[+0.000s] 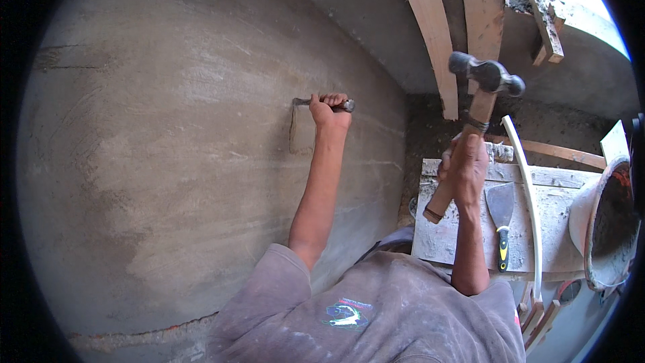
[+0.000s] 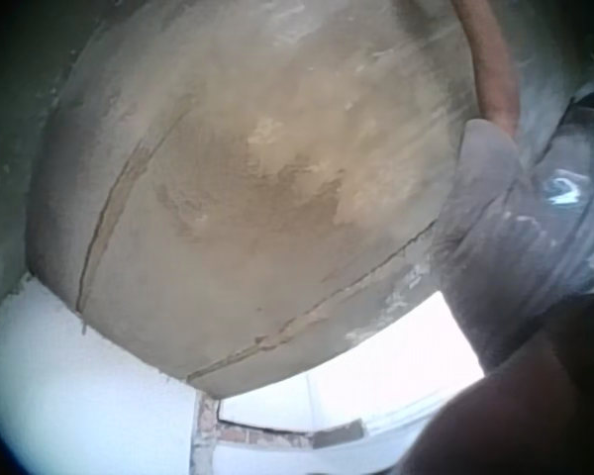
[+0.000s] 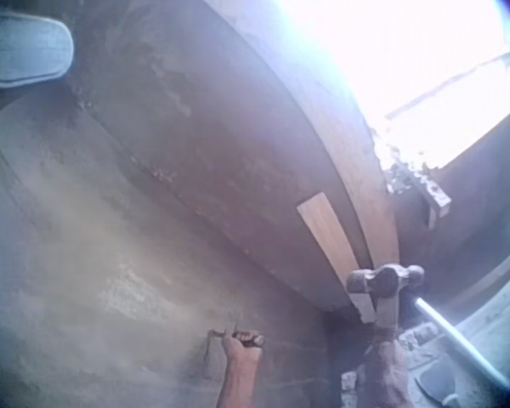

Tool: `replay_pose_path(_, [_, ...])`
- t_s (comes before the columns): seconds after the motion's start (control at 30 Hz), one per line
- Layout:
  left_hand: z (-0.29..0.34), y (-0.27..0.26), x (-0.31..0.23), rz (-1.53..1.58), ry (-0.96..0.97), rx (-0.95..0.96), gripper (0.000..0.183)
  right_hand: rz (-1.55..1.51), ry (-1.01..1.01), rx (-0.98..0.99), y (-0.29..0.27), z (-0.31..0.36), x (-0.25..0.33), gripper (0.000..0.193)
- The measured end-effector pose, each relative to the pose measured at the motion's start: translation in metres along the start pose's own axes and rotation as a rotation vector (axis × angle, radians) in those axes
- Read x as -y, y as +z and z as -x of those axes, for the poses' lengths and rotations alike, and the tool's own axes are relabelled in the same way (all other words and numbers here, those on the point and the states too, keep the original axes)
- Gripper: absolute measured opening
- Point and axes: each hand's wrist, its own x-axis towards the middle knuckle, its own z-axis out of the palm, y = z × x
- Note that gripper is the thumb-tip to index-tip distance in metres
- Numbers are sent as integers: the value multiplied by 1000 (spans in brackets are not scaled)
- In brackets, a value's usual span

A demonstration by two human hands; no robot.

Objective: The person measures a section of a concrete floor with a tape measure, then uses a hammer and chisel to chip away at the concrete surface. The person repeatedly strikes the chisel to remove material from the floor.

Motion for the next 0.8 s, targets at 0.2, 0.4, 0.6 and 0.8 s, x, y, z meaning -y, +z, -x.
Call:
replay_pose_path(0.2, [1, 12, -6, 64, -53, 29, 39, -436, -387, -72, 9, -4, 54, 58])
replay_pose_path(0.4, [0, 22, -9, 74, -60, 12, 41, 380, 159, 292, 89, 11, -63, 30])
replay_pose_path(0.6, [-9, 21, -9, 86, -61, 2, 43, 20, 36, 247, 58, 13, -83, 36])
replay_pose_path(0.8, [-11, 15, -22, 171, -123, 40, 36, -686, -504, 200, 44, -12, 74, 64])
